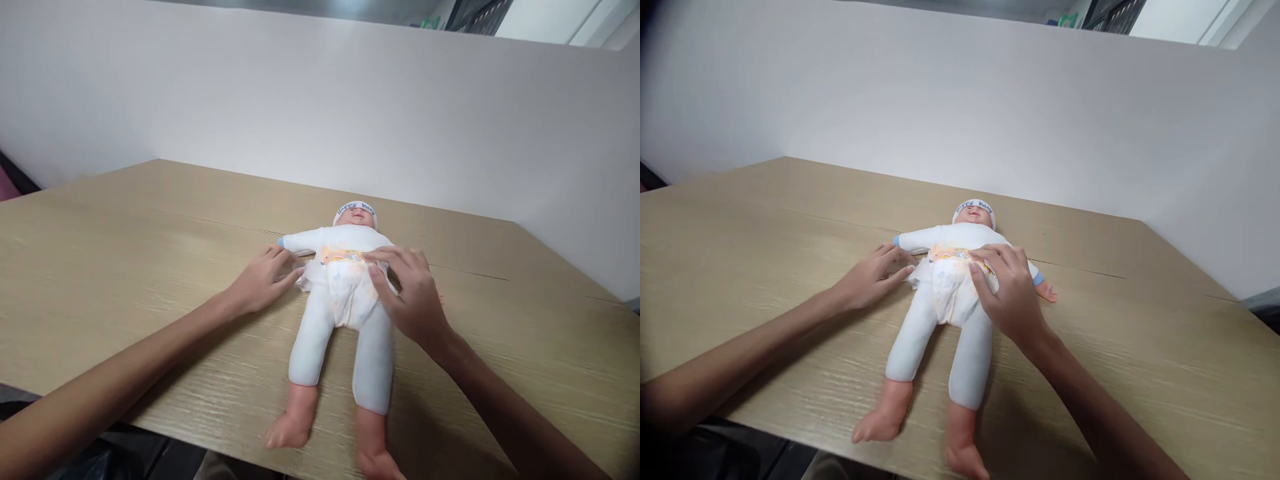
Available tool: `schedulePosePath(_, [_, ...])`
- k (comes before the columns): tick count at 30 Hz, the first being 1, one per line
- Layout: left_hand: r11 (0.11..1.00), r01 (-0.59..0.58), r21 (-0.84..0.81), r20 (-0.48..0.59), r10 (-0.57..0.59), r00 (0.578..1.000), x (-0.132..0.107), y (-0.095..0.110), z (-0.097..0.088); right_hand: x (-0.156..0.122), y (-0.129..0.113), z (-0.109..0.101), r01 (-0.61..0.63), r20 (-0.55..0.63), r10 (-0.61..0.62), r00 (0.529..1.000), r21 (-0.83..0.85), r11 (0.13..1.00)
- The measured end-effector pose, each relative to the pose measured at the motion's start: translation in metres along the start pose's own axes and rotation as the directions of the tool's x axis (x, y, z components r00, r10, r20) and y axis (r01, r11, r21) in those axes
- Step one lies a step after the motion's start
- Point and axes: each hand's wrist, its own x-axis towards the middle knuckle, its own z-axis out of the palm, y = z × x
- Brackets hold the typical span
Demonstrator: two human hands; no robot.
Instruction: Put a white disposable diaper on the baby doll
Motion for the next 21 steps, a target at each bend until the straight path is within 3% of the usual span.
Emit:
schedulePosePath(4, [0.994,0.076,0.075,0.089,-0.083,0.993,0.008,-0.015,0.006,0.033,-0.016,0.021,0.071,0.168,-0.067,0.984,-0.014,0.997])
schedulePosePath(7, [0.989,0.123,0.079,0.181,-0.136,0.974,0.014,-0.019,0.004,0.046,-0.023,0.033,0.04,0.276,-0.027,0.961,-0.043,0.998])
schedulePosePath(10, [0.973,0.23,-0.028,0.325,-0.209,0.922,0.02,-0.019,-0.006,0.05,-0.025,0.037,-0.014,0.312,0.032,0.95,-0.061,0.998])
schedulePosePath(12, [0.935,0.307,-0.178,0.356,-0.23,0.906,0.024,-0.017,-0.016,0.051,-0.025,0.037,-0.041,0.332,0.056,0.942,-0.052,0.998])
schedulePosePath(15, [0.841,0.318,-0.438,0.305,-0.193,0.932,0.034,-0.005,-0.029,0.052,-0.027,0.034,-0.083,0.353,0.098,0.93,-0.059,0.995])
schedulePosePath(17, [0.799,0.311,-0.514,0.278,-0.188,0.942,0.043,0.01,-0.03,0.053,-0.029,0.033,-0.105,0.363,0.122,0.924,-0.068,0.992])
schedulePosePath(21, [0.75,0.317,-0.58,0.272,-0.189,0.944,0.063,0.046,-0.013,0.056,-0.028,0.033,-0.197,0.368,0.188,0.91,-0.013,0.98])
